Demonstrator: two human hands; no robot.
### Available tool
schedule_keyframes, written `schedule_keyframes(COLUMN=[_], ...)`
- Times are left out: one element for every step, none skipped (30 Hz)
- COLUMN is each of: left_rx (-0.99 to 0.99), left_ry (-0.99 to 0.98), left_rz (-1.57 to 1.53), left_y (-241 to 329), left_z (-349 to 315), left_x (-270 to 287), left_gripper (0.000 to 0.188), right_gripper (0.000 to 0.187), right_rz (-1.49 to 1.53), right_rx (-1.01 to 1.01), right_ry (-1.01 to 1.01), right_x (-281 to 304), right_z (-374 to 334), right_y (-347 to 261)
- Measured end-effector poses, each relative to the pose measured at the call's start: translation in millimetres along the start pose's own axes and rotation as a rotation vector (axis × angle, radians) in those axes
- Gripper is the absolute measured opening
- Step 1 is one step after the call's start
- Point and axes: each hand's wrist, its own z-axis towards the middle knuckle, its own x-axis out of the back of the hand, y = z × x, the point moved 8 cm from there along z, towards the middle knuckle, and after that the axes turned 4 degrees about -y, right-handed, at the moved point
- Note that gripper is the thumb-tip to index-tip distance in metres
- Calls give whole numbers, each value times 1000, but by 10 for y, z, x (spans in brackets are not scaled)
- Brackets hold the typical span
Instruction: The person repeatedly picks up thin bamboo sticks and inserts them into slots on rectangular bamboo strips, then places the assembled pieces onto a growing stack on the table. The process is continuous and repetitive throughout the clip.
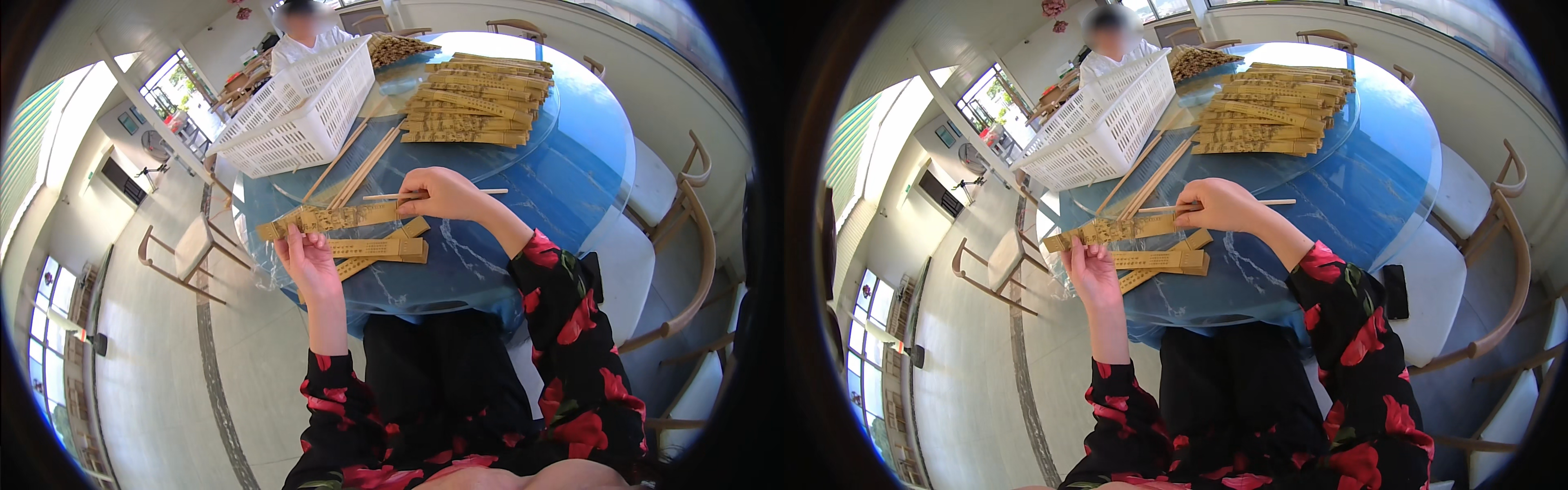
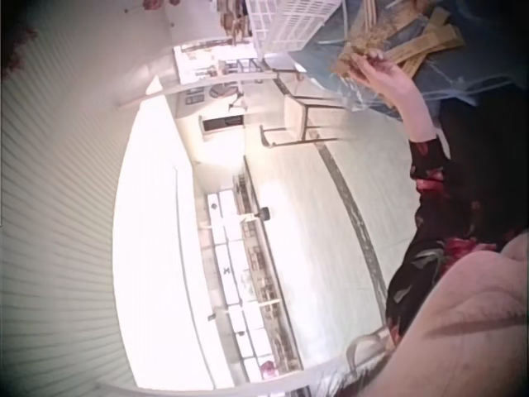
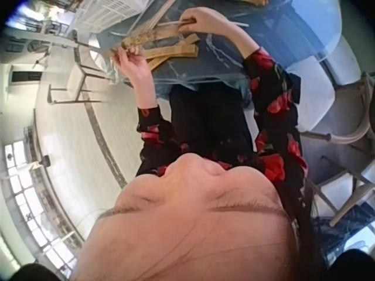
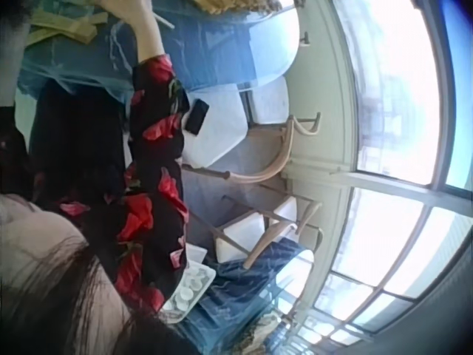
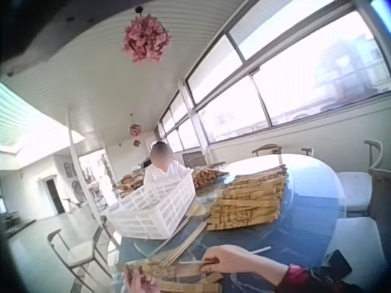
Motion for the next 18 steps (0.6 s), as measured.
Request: schedule_keyframes(left_rx=[8,36,114,193,321,389,451,453,454,454,447,428,410,393,374,366,355,357], left_ry=[16,8,-48,-107,-213,-277,-348,-380,-389,-398,-375,-341,-305,-269,-225,-205,-183,-188], left_rz=[-19,-37,-12,16,86,157,233,315,332,351,314,282,247,210,205,204,203,208], left_y=[-9,-68,-172,-266,-397,-492,-578,-623,-658,-686,-683,-660,-643,-632,-604,-586,-566,-564], left_z=[-13,-46,-99,-172,-299,-402,-501,-545,-571,-595,-590,-576,-577,-584,-586,-584,-581,-581], left_x=[9,-13,-84,-189,-340,-420,-496,-515,-509,-495,-405,-371,-339,-307,-303,-296,-289,-294], left_gripper=[7,8,10,11,13,14,16,17,17,17,16,15,14,13,13,13,12,12], right_gripper=[21,21,20,20,20,20,19,19,18,18,18,18,19,21,23,24,24,25], right_rz=[33,65,97,137,178,217,241,266,287,368,449,530,507,485,468,448,428,407], right_rx=[-44,-88,-131,-120,-109,-100,-97,-93,-98,-115,-132,-142,-155,-168,-175,-162,-149,-140], right_ry=[-21,-42,-63,-95,-127,-165,-203,-243,-275,-255,-235,-211,-234,-258,-277,-290,-302,-310], right_x=[-14,-21,-32,-78,-126,-175,-218,-261,-273,-267,-271,-262,-261,-248,-261,-285,-313,-325], right_z=[3,-3,-3,0,6,0,-1,3,-28,-50,-72,-70,-80,-101,-102,-88,-75,-75], right_y=[12,20,19,12,6,-1,-13,-35,-48,-47,-47,-46,-35,-17,-4,1,15,6])
